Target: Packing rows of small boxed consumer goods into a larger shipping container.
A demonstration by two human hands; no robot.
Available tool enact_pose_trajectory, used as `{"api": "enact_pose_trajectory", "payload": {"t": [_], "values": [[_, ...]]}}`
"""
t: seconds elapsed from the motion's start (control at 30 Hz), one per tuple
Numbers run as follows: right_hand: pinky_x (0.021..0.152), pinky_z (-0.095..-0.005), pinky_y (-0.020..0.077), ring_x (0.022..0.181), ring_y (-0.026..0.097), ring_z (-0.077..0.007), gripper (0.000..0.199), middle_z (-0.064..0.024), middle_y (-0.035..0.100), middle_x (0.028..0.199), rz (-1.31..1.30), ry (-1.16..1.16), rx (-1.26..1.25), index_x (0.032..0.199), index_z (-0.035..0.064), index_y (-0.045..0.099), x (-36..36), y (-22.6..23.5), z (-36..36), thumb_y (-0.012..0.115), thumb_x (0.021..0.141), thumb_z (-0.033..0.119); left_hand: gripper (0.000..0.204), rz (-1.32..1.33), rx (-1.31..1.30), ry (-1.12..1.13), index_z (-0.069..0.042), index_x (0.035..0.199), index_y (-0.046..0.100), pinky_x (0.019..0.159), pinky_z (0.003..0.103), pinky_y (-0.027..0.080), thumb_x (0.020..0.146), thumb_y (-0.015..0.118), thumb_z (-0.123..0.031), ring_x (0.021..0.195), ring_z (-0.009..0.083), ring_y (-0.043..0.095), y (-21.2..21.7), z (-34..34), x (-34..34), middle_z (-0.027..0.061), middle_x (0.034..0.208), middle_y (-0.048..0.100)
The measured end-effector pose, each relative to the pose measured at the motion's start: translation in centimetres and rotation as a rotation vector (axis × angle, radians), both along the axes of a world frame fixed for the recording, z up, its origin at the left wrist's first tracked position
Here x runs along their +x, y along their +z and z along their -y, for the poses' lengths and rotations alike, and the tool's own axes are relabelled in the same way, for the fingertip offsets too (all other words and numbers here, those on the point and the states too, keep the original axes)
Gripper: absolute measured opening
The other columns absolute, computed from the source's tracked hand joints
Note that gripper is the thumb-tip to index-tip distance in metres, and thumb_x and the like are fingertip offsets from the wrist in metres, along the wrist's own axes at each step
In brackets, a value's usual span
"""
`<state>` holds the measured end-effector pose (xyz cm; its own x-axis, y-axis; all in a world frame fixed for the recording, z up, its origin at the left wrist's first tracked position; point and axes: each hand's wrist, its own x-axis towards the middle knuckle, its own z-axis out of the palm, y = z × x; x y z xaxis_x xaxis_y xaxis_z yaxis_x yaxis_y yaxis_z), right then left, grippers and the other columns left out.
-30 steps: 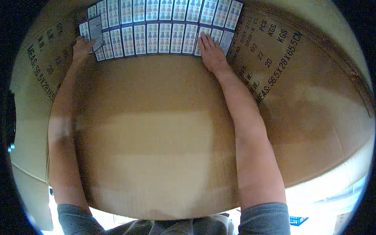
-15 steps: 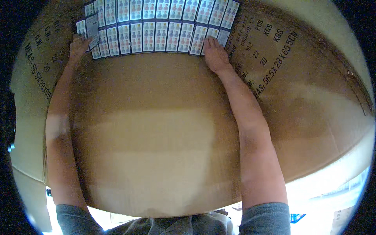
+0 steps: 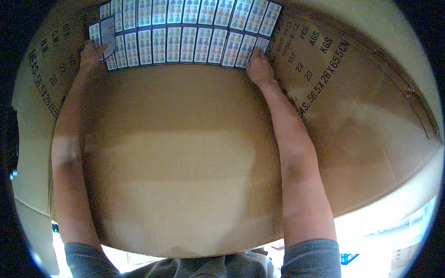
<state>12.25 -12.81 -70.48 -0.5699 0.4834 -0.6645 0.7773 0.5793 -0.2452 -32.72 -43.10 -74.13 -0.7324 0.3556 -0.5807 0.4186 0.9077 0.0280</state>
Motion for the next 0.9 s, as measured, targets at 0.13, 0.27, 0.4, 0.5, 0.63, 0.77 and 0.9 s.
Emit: {"api": "enact_pose_trajectory", "payload": {"t": [0.13,0.27,0.4,0.5,0.63,0.77,0.9], "values": [[0.091,-0.0437,0.0394,0.107,0.046,-0.0416,0.048,-0.0273,0.044,0.117,-0.073,-0.069,0.037,0.118,-0.0025,0.037,0.8,-0.8,-1.0,0.056,0.077,0.012,0.075,0.038,-0.019,-0.071,0.005,0.111,0.04,0.085,0.039,0.044,0.067,0.067,-0.05,0.102,0.035,0.055,0.6,-1.2,0.9,0.0228,0.108,0.055],[0.092,-0.0441,0.0378,0.109,0.045,-0.0419,0.051,-0.0271,0.043,0.121,-0.151,-0.093,0.112,0.124,-0.0029,0.035,-0.6,-1.2,-1.1,0.053,0.078,0.011,0.07,-0.044,0.054,-0.094,0.004,0.108,0.044,0.085,0.039,0.044,0.068,0.068,-0.048,0.102,0.0348,0.055,1.1,-0.1,0.1,0.0225,0.106,0.056],[0.093,-0.0439,0.037,0.111,0.044,-0.0415,0.054,-0.0262,0.043,0.122,-0.254,-0.252,0.114,0.129,0.0019,0.03,-1.0,-1.4,-3.9,0.047,0.079,0.008,0.069,0.022,0.079,0.03,0.004,0.106,0.045,0.084,0.039,0.045,0.067,0.069,-0.048,0.101,0.0349,0.055,1.0,-1.4,1.3,0.0239,0.105,0.057],[0.094,-0.0422,0.0365,0.113,0.044,-0.0401,0.056,-0.0259,0.044,0.122,-0.158,-0.354,0.013,0.132,0.0055,0.026,-3.4,0.3,-4.2,0.045,0.079,0.009,0.07,0.02,0.051,-0.046,0.005,0.107,0.044,0.084,0.038,0.045,0.067,0.069,-0.048,0.1,0.0349,0.056,0.9,-0.3,0.4,0.0241,0.105,0.057],[0.096,-0.0404,0.0345,0.114,0.044,-0.0386,0.061,-0.0261,0.044,0.123,0.028,-0.315,-0.003,0.135,0.0072,0.02,-4.7,1.5,-5.5,0.044,0.08,0.013,0.071,0.069,0.098,-0.053,0.005,0.106,0.044,0.084,0.037,0.045,0.067,0.069,-0.048,0.099,0.0354,0.056,0.1,0.1,-0.2,0.0247,0.105,0.057],[0.097,-0.0414,0.0334,0.114,0.043,-0.0398,0.062,-0.0269,0.042,0.124,-0.047,-0.319,-0.001,0.136,0.0077,0.018,-1.6,-0.3,-7.1,0.044,0.08,0.013,0.074,0.098,0.072,0.024,0.006,0.107,0.042,0.086,0.039,0.044,0.066,0.07,-0.049,0.1,0.0363,0.056,0.5,-2.0,2.8,0.0255,0.105,0.056],[0.094,-0.0441,0.0353,0.109,0.045,-0.0441,0.064,-0.0296,0.046,0.118,0.048,-0.325,-0.006,0.136,0.0072,0.017,-3.1,-0.5,-6.3,0.046,0.08,0.016,0.075,0.004,0.053,0.004,0.005,0.111,0.04,0.087,0.037,0.044,0.066,0.071,-0.046,0.1,0.0359,0.056,1.1,-1.5,2.1,0.0226,0.106,0.057]]}}
